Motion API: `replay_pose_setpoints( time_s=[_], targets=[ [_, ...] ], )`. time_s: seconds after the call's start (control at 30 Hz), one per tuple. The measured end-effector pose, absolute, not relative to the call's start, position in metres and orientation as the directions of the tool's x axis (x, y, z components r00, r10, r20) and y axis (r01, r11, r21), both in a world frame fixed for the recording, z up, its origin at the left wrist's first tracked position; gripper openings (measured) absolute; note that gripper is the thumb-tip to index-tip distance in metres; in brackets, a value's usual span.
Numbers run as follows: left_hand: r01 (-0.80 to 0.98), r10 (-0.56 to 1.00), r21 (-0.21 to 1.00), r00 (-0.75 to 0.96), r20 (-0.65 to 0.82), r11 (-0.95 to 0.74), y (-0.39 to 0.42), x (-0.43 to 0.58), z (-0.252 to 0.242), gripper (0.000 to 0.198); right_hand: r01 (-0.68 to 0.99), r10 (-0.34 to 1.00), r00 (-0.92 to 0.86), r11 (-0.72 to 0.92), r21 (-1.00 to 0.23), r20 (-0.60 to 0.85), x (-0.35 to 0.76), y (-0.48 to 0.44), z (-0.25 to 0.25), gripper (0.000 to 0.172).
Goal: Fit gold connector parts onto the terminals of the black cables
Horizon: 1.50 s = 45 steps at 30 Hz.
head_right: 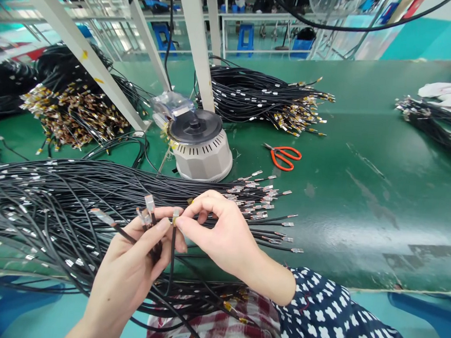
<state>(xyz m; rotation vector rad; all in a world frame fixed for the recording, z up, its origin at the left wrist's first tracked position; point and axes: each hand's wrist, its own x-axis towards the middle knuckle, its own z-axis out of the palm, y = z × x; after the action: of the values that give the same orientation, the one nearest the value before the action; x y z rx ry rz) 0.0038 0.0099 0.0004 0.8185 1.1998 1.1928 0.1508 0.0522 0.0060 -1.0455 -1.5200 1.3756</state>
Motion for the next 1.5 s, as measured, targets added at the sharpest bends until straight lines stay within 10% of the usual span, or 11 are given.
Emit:
replay_pose_setpoints(
  time_s=[1.2, 1.5],
  targets=[
    [-0.300, 0.942, 0.898, 0.008, -0.336, 0.323, 0.013, 0.000, -0.004, 0.019, -0.202, 0.939, -0.341, -0.034, -0.979, 0.038, 0.141, 0.052, -0.008, 0.015],
    [-0.318, 0.938, 0.894, -0.037, -0.345, 0.316, 0.012, -0.003, -0.002, 0.021, -0.049, 0.971, -0.209, 0.106, -0.993, 0.114, 0.145, 0.048, -0.003, 0.011]
  ],
)
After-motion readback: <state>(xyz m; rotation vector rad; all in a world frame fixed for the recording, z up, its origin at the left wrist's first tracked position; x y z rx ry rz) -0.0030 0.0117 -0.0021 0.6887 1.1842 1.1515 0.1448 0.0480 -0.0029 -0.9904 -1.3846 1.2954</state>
